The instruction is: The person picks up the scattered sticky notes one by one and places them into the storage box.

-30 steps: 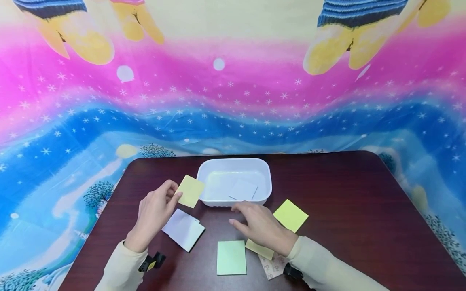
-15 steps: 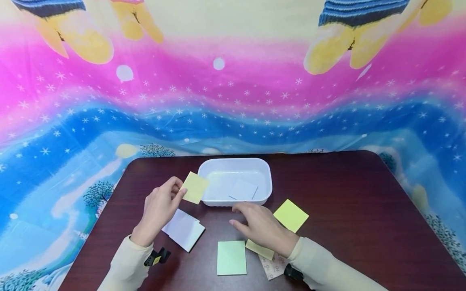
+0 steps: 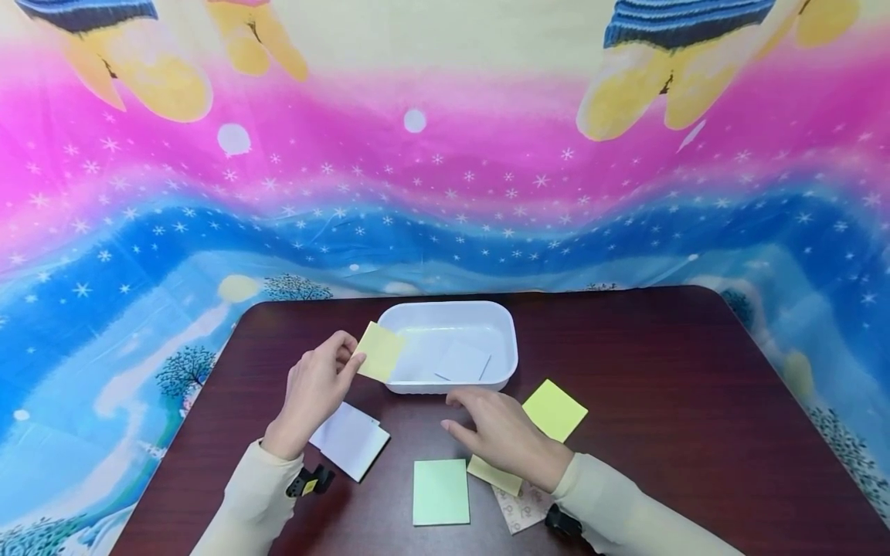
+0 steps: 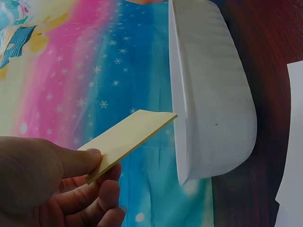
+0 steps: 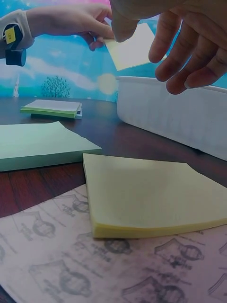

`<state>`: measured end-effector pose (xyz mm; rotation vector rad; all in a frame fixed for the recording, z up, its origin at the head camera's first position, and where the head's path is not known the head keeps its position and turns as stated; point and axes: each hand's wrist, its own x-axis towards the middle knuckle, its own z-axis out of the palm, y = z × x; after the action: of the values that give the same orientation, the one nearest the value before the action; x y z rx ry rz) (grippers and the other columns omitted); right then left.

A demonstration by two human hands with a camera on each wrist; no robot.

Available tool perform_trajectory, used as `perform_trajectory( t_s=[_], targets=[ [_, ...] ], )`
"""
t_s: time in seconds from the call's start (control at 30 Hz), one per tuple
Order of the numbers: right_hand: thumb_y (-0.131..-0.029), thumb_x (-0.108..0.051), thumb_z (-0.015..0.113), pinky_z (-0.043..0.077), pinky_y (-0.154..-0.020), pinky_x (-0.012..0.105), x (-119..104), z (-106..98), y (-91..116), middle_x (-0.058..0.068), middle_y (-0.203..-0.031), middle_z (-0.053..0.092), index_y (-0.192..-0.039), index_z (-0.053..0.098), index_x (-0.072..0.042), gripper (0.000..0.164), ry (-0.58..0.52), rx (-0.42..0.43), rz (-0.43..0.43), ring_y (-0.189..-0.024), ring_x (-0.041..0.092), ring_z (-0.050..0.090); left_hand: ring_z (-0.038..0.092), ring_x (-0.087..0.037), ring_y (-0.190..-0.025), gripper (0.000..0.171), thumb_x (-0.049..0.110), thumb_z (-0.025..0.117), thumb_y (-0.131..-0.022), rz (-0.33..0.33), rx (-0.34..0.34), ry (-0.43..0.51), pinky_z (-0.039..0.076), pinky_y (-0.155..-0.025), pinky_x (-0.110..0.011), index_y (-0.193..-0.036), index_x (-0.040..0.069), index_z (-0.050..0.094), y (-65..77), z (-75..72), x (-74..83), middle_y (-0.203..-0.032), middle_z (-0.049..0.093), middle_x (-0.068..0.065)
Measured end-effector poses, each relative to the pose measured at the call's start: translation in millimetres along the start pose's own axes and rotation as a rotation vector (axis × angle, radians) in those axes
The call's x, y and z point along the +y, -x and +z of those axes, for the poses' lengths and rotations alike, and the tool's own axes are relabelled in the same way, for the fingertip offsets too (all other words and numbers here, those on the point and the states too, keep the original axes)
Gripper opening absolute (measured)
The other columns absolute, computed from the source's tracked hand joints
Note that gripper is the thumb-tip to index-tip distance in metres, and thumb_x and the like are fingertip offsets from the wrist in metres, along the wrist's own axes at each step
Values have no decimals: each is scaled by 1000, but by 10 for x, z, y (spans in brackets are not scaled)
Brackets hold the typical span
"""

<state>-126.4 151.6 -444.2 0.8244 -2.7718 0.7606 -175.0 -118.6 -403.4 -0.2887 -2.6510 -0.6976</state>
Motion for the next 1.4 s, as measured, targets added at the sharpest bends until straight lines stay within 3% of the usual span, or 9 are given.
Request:
perform_trajectory(
  t_s=[0.47, 0.87, 1.13, 1.4],
  targets=[
    [-89, -42, 57, 50, -73, 32, -1, 8, -13, -6, -100, 66, -107, 65, -14, 35, 1, -1, -9, -87, 9, 61, 53, -7, -55, 12, 27, 66, -85, -13, -13, 9, 41, -49, -33, -89, 19, 59, -84, 145, 28, -75, 67, 7],
    [-88, -42, 58, 50, -74, 32, 5, 10, -3, -6, -102, 66, -108, 64, -16, 33, 20, -6, 1, -89, 9, 61, 59, -7, -64, 12, 30, 65, -85, -57, -124, 35, 44, -56, -34, -90, 20, 60, -154, 275, 91, -76, 68, 7],
    [-88, -42, 58, 50, -73, 31, 7, 16, -5, -5, -100, 66, -107, 64, -16, 33, 15, -4, -5, -87, 8, 60, 62, -10, -69, 12, 31, 65, -86, -74, -159, 31, 46, -60, -35, -90, 21, 60, -204, 331, 118, -80, 70, 5],
    [-88, -42, 59, 50, -74, 31, 9, 4, -8, -8, -101, 65, -108, 65, -17, 33, 13, -16, 13, -88, 8, 61, 60, -9, -66, 13, 29, 65, -86, -62, -198, 34, 44, -55, -32, -91, 19, 60, -258, 403, 129, -78, 70, 5]
  ],
)
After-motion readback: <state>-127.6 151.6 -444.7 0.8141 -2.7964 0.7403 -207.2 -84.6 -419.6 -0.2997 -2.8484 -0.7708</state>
